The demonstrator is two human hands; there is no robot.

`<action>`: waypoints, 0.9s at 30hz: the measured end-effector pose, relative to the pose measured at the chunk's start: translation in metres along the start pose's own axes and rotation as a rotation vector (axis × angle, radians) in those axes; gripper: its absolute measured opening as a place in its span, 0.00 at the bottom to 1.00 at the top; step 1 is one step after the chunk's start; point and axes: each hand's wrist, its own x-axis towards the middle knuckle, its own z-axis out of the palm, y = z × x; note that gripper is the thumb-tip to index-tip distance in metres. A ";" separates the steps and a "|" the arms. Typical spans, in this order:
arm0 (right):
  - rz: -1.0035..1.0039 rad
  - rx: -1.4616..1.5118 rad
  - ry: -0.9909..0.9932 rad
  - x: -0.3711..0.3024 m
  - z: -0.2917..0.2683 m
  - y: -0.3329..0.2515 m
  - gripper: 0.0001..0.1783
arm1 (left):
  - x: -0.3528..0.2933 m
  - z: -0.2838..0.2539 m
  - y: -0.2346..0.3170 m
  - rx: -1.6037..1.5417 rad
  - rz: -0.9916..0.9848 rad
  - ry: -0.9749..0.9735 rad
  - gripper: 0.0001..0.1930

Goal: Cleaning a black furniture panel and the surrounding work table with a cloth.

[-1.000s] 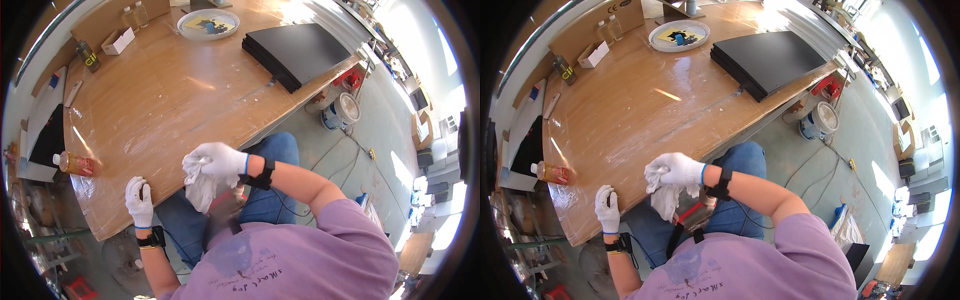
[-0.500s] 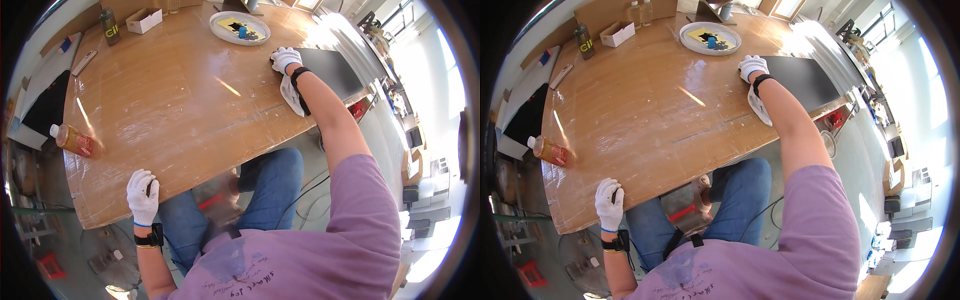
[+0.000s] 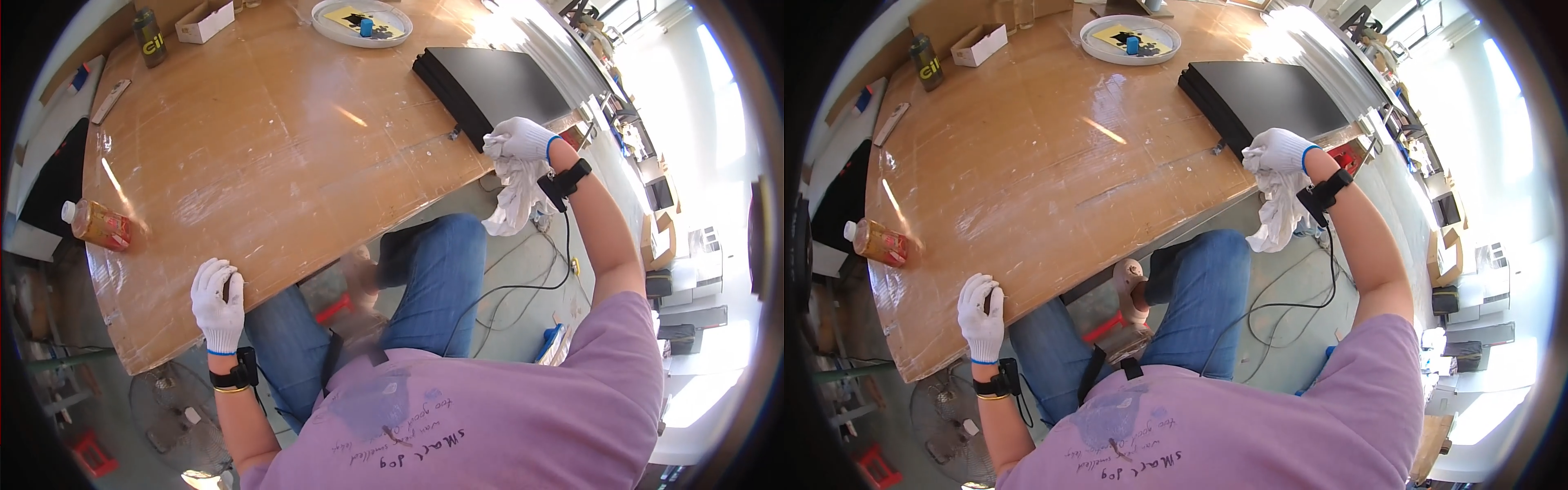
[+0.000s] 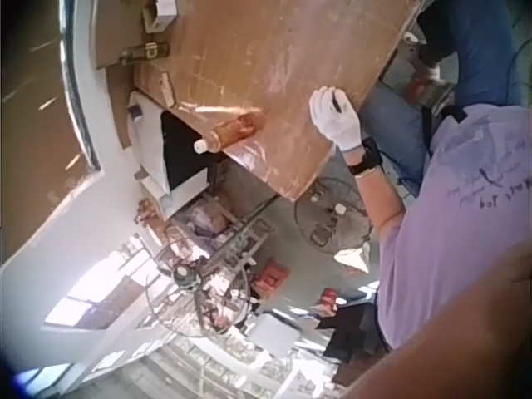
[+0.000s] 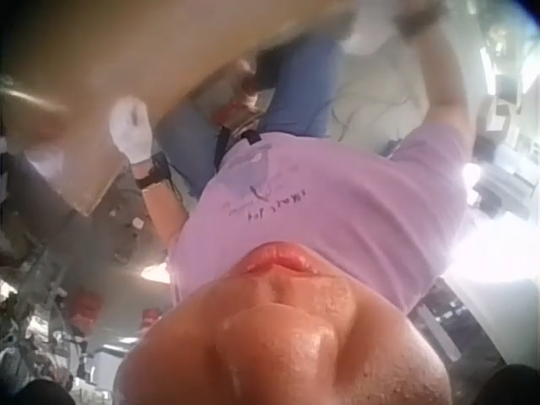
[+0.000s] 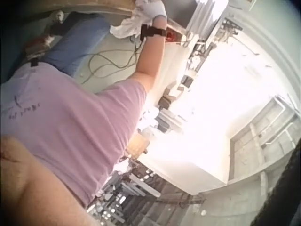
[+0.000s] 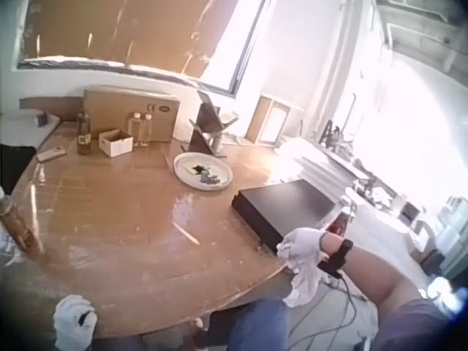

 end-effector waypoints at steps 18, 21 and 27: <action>-0.242 -0.059 0.578 0.067 0.131 -0.122 0.32 | 0.005 0.001 0.005 -0.016 0.031 0.081 0.04; -0.474 0.008 0.506 0.072 0.130 -0.140 0.27 | 0.003 0.002 0.003 0.008 0.021 0.080 0.05; 0.179 0.174 0.523 0.202 0.100 -0.077 0.28 | 0.003 0.001 0.010 0.070 0.057 0.087 0.05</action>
